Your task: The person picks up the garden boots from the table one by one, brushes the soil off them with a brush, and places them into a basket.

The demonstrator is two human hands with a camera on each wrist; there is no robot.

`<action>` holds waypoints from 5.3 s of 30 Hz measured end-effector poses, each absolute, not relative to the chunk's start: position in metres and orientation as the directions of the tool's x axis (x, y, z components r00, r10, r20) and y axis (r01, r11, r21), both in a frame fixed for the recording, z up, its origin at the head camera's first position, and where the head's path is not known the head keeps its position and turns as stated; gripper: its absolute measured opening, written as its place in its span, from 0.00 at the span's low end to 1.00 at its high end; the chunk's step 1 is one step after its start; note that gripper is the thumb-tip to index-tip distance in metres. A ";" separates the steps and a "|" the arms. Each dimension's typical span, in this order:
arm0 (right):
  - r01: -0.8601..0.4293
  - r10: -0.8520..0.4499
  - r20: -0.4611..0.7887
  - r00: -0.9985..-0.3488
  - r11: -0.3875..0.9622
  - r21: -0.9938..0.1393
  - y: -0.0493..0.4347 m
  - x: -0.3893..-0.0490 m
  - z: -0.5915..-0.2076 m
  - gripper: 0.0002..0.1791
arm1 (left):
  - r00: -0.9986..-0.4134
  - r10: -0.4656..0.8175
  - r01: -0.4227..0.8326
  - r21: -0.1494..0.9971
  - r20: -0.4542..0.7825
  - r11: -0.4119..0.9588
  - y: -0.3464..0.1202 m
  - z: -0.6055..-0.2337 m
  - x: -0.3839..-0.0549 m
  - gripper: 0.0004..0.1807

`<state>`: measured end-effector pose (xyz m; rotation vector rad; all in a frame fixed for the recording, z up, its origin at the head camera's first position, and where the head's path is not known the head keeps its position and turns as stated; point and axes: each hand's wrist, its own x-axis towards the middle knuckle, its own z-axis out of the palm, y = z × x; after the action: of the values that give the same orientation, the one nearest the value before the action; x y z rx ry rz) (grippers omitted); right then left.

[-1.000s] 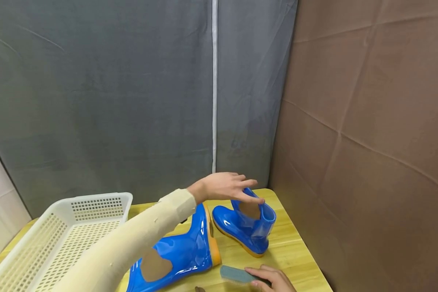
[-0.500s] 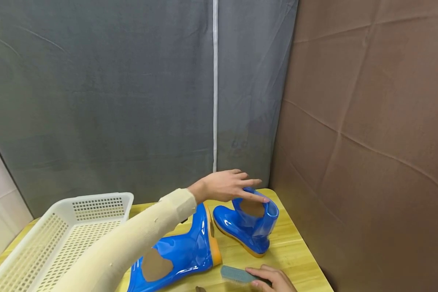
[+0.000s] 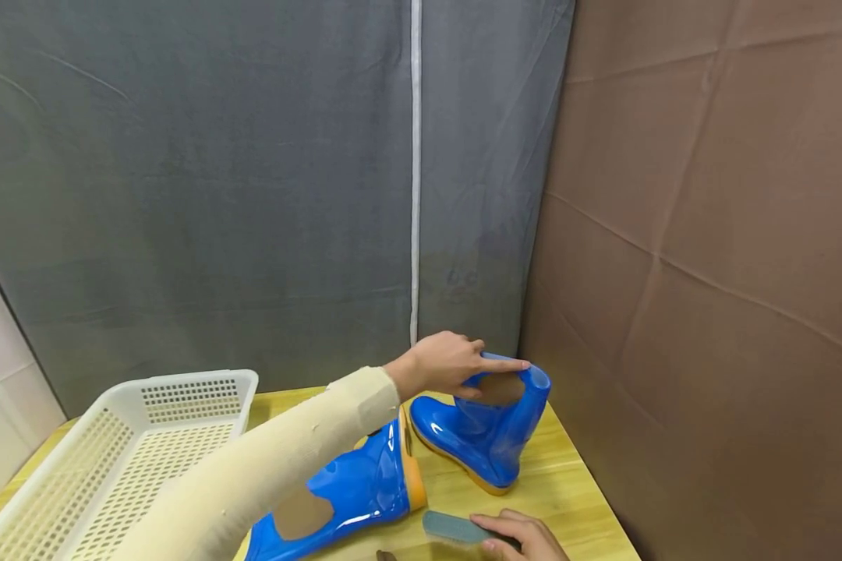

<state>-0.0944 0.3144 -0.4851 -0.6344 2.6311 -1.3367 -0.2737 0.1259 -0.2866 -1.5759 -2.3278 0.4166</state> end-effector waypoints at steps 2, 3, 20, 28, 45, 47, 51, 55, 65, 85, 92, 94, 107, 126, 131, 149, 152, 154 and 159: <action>-0.297 -0.415 0.064 -0.907 0.527 -0.796 0.314 -0.094 -0.484 0.22 | -0.394 0.915 0.832 -0.387 0.091 0.397 0.132 -0.286 -0.269 0.46; -0.289 -0.414 0.055 -0.909 0.527 -0.800 0.314 -0.094 -0.484 0.22 | -0.417 0.904 0.824 -0.381 0.092 0.419 0.135 -0.285 -0.267 0.46; -0.383 -0.424 0.178 -0.888 0.470 -0.795 0.310 -0.087 -0.493 0.20 | -0.568 0.820 0.741 -0.389 0.070 0.546 0.173 -0.280 -0.250 0.39; -0.338 -0.400 0.129 -0.907 0.513 -0.789 0.305 -0.089 -0.488 0.20 | -0.546 0.834 0.742 -0.416 0.078 0.525 0.186 -0.274 -0.244 0.38; -0.322 -0.406 0.112 -0.907 0.498 -0.805 0.295 -0.090 -0.487 0.21 | -0.562 0.826 0.732 -0.439 0.044 0.521 0.182 -0.273 -0.248 0.41; -0.311 -0.399 0.098 -0.912 0.514 -0.799 0.294 -0.090 -0.488 0.21 | -0.539 0.842 0.748 -0.449 0.021 0.489 0.176 -0.275 -0.253 0.43; -0.279 -0.385 0.061 -0.921 0.543 -0.792 0.294 -0.091 -0.488 0.22 | -0.463 0.886 0.786 -0.477 -0.033 0.393 0.161 -0.279 -0.264 0.43; -0.230 -0.380 0.006 -0.925 0.547 -0.805 0.293 -0.091 -0.485 0.23 | -0.392 0.919 0.819 -0.472 -0.046 0.326 0.148 -0.282 -0.274 0.42; -0.205 -0.386 -0.024 -0.922 0.540 -0.816 0.297 -0.091 -0.482 0.24 | -0.322 0.947 0.835 -0.469 0.009 0.288 0.142 -0.290 -0.280 0.46; -0.352 -0.431 0.134 -0.893 0.479 -0.804 0.306 -0.086 -0.490 0.21 | -0.478 0.873 0.758 -0.458 0.094 0.464 0.148 -0.292 -0.280 0.51; -0.372 -0.428 0.176 -0.886 0.432 -0.821 0.303 -0.087 -0.492 0.20 | -0.459 0.881 0.763 -0.459 0.112 0.456 0.166 -0.289 -0.266 0.51; -0.366 -0.425 0.173 -0.889 0.430 -0.825 0.302 -0.086 -0.493 0.20 | -0.493 0.863 0.748 -0.451 0.113 0.486 0.170 -0.289 -0.265 0.51; -0.365 -0.421 0.173 -0.890 0.433 -0.824 0.295 -0.083 -0.493 0.20 | -0.702 0.711 0.673 -0.291 0.039 0.680 0.172 -0.282 -0.262 0.53; -0.375 -0.435 0.182 -0.882 0.413 -0.830 0.297 -0.084 -0.497 0.20 | -0.696 0.710 0.654 -0.317 0.104 0.687 0.165 -0.302 -0.278 0.45; -0.367 -0.432 0.179 -0.884 0.404 -0.838 0.298 -0.082 -0.496 0.20 | -0.639 0.753 0.698 -0.294 0.156 0.654 0.163 -0.309 -0.281 0.39; -0.296 -0.406 0.105 -0.908 0.443 -0.846 0.297 -0.081 -0.493 0.21 | -0.485 0.848 0.793 -0.301 0.214 0.530 0.148 -0.316 -0.291 0.28; -0.287 -0.405 0.095 -0.909 0.445 -0.848 0.297 -0.081 -0.494 0.21 | -0.486 0.854 0.803 -0.290 0.187 0.521 0.142 -0.321 -0.291 0.30; -0.295 -0.409 0.097 -0.907 0.453 -0.841 0.298 -0.081 -0.494 0.21 | -0.495 0.854 0.806 -0.282 0.160 0.520 0.139 -0.324 -0.291 0.32; -0.292 -0.413 0.085 -0.907 0.470 -0.833 0.299 -0.081 -0.494 0.21 | -0.521 0.847 0.821 -0.210 0.106 0.531 0.137 -0.328 -0.288 0.33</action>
<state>-0.0810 0.2992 -0.4943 -0.6227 2.5814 -1.4246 -0.2877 0.1374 -0.3284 -1.4189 -2.5740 0.1978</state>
